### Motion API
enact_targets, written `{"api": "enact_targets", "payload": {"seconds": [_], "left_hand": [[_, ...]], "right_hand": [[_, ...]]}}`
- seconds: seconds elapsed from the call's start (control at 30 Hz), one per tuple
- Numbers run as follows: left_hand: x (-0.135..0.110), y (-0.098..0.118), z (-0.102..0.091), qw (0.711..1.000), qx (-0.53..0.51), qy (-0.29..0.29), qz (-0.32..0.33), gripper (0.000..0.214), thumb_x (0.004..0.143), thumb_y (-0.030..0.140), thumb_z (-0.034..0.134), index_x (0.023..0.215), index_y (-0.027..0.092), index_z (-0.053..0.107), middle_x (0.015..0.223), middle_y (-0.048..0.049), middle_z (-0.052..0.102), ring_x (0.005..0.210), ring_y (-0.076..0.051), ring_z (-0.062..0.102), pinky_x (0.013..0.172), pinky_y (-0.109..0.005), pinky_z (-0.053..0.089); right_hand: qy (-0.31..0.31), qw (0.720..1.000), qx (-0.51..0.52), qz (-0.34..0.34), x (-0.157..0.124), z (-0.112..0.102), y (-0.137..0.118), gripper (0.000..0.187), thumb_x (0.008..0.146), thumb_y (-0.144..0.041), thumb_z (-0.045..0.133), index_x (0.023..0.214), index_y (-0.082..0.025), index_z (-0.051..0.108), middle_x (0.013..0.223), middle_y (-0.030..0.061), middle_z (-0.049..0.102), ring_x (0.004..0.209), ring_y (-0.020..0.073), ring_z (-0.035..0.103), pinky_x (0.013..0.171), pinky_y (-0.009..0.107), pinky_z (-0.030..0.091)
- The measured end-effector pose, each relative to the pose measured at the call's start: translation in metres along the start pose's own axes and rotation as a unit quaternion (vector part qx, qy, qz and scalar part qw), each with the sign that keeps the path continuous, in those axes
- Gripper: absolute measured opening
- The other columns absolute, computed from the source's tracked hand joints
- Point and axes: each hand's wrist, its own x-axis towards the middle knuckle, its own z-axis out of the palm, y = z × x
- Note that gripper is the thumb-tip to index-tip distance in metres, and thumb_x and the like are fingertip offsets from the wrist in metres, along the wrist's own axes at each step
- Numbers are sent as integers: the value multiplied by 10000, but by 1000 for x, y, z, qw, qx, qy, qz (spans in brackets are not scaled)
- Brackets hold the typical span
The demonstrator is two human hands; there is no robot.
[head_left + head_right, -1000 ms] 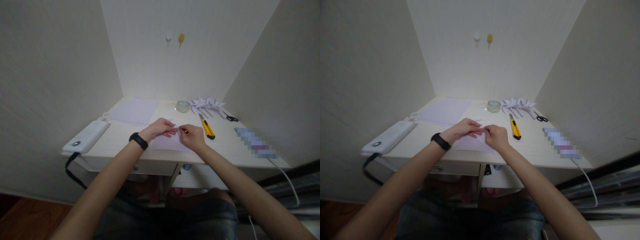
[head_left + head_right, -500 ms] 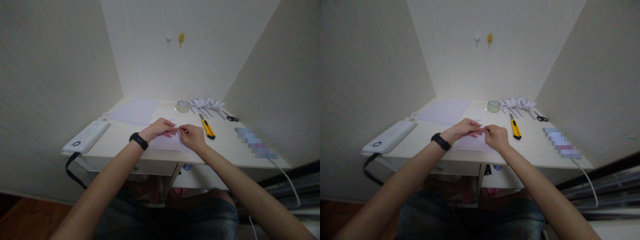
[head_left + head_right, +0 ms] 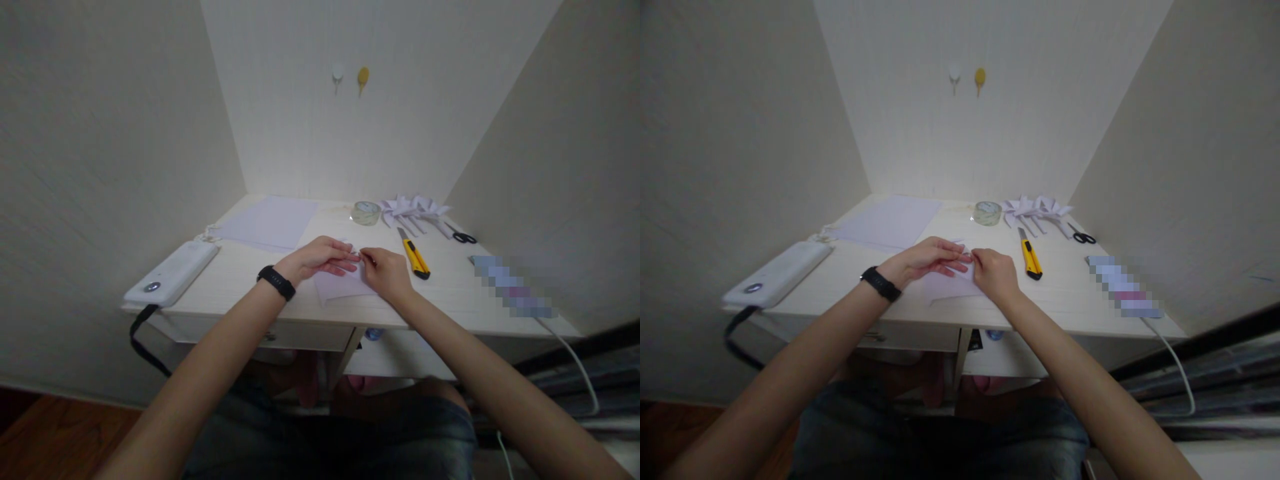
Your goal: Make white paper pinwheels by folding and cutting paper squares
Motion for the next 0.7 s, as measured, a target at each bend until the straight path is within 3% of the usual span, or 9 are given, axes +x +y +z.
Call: {"api": "enact_targets", "payload": {"seconds": [0.47,0.6,0.7], "left_hand": [[-1,-1,4,999,35,-17,27,207,811,262,732,970,130,715,1162,-149,693,854,-166,693,688,-282,554],[3,-4,6,987,131,44,82,217,821,228,704,1008,120,721,1070,-138,715,746,-139,661,585,-245,529],[6,-6,6,949,263,118,127,211,830,164,651,1018,125,740,894,-94,728,642,-123,612,510,-217,481]], "right_hand": [[-15,999,-30,-8,0,-4,-6,200,868,-189,502,852,-161,699,819,97,748,729,217,681,645,298,456],[-10,1000,-28,-8,0,-4,-6,206,878,-206,499,837,-171,697,810,92,748,723,213,681,648,297,457],[-22,999,-18,-14,0,-4,-6,217,890,-216,493,829,-173,697,828,92,751,739,213,688,665,299,462]]}}
